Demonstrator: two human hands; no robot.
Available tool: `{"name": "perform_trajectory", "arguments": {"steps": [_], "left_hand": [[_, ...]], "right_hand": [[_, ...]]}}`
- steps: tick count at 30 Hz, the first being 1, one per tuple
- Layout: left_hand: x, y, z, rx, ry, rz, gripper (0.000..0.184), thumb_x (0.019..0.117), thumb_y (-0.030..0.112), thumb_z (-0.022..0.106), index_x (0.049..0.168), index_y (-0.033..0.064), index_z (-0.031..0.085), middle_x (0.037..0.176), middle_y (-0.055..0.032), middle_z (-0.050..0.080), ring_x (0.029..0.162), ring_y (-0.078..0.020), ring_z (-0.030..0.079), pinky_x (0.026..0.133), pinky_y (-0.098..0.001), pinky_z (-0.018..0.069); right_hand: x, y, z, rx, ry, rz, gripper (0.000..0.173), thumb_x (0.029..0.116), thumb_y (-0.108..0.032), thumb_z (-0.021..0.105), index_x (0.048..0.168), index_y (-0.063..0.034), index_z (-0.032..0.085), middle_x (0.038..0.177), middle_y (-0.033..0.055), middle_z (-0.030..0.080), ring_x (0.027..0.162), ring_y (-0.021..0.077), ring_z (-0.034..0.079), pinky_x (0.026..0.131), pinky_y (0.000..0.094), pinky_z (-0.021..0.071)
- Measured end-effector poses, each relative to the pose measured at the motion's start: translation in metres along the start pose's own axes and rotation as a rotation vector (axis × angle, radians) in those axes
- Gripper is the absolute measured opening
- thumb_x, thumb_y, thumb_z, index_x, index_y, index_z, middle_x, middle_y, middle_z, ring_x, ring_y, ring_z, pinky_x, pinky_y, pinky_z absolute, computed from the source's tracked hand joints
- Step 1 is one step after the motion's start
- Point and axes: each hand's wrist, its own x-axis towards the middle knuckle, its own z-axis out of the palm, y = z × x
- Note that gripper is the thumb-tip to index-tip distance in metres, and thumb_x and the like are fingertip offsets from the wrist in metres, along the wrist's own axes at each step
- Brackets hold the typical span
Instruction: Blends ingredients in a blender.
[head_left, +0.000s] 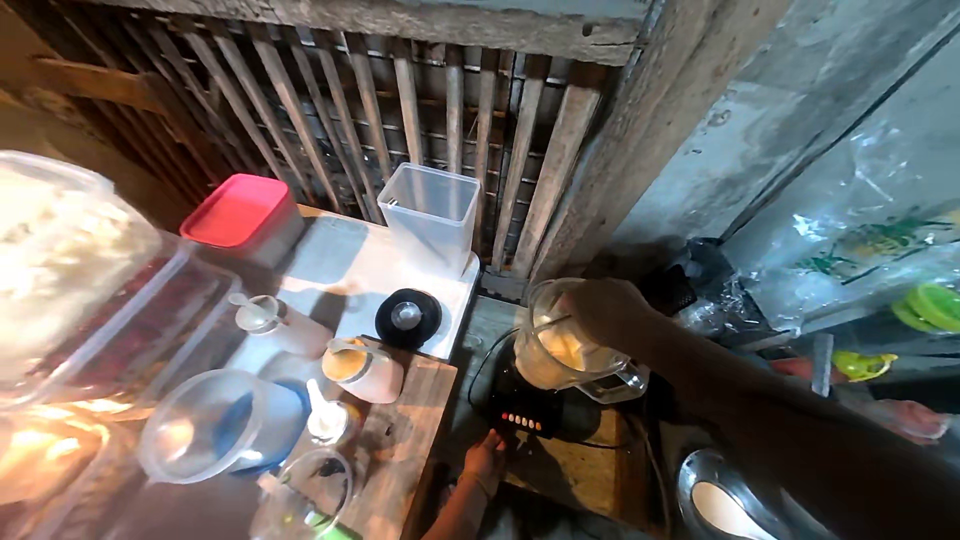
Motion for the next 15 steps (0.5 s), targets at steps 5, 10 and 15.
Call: {"name": "perform_trajectory", "arguments": {"steps": [5,10,15], "left_hand": [[0.001,-0.001,-0.004,-0.04,0.007,-0.007,0.038,0.11,0.022,0.046,0.134,-0.0076,0.049,0.122,-0.0179,0.06,0.1,-0.0173,0.059,0.088,-0.0298,0.0489],[0.0,0.003,-0.006,-0.045,0.019,0.009,0.038,0.1097,0.02,0.047,0.134,-0.0089,0.049,0.12,-0.019,0.06,0.099,-0.0184,0.059,0.088,-0.0302,0.0491],[-0.001,0.0,-0.008,-0.045,0.0,0.013,0.035,0.1102,0.02,0.045,0.13,-0.0076,0.051,0.113,-0.0158,0.061,0.093,-0.0158,0.058,0.083,-0.0283,0.0486]], "right_hand": [[0.003,0.006,0.007,-0.096,-0.196,-0.164,0.02,0.1009,-0.01,0.06,0.113,0.0019,0.07,0.119,0.0241,0.066,0.116,0.0422,0.061,0.094,0.06,0.0484],[0.006,-0.001,0.005,-0.015,-0.049,0.02,0.02,0.102,-0.005,0.056,0.116,0.0021,0.067,0.122,0.0238,0.065,0.116,0.0433,0.063,0.09,0.0597,0.0512],[0.007,0.009,0.008,-0.01,-0.137,-0.1,0.021,0.1019,-0.008,0.057,0.115,0.004,0.068,0.122,0.025,0.064,0.118,0.0423,0.061,0.095,0.0599,0.0486]]}}
